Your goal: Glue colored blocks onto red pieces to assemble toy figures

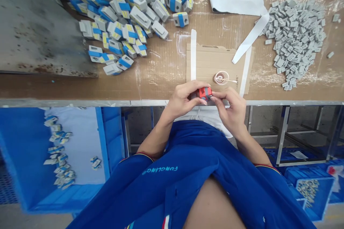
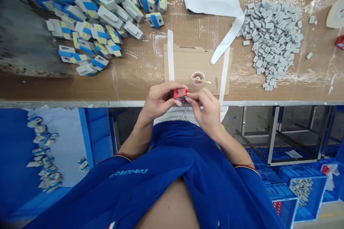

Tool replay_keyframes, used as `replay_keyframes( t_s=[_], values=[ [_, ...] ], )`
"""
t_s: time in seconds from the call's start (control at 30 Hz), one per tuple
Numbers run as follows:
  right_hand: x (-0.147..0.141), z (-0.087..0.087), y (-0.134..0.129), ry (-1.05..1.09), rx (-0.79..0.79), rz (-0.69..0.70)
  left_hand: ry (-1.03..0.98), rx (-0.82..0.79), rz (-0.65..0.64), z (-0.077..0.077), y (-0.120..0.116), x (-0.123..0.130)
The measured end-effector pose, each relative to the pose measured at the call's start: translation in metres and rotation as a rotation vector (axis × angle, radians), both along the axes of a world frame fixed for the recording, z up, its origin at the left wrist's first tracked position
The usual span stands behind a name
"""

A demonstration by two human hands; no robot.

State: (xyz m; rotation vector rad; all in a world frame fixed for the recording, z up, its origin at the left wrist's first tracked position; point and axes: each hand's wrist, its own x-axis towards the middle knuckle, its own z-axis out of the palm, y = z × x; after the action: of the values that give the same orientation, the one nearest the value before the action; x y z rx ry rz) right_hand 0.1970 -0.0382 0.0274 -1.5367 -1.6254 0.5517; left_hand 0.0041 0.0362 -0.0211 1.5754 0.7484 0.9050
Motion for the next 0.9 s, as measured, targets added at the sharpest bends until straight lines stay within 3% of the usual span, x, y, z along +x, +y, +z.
replay_keyframes(
  t_s=[0.1,0.3,0.47,0.9],
  values=[
    [0.013,0.005,0.003,0.092,-0.069,0.069,-0.045,0.105,-0.045,-0.001,0.002,0.001],
    [0.021,0.012,0.012,0.011,-0.122,0.193,-0.018,-0.011,-0.06,-0.003,-0.001,-0.001],
    [0.018,0.009,0.015,-0.029,-0.143,0.252,0.018,0.11,-0.068,0.0,0.001,-0.002],
    [0.005,0.006,0.001,-0.062,-0.12,0.098,0.025,0.129,-0.071,0.0,0.002,0.0]
  ],
)
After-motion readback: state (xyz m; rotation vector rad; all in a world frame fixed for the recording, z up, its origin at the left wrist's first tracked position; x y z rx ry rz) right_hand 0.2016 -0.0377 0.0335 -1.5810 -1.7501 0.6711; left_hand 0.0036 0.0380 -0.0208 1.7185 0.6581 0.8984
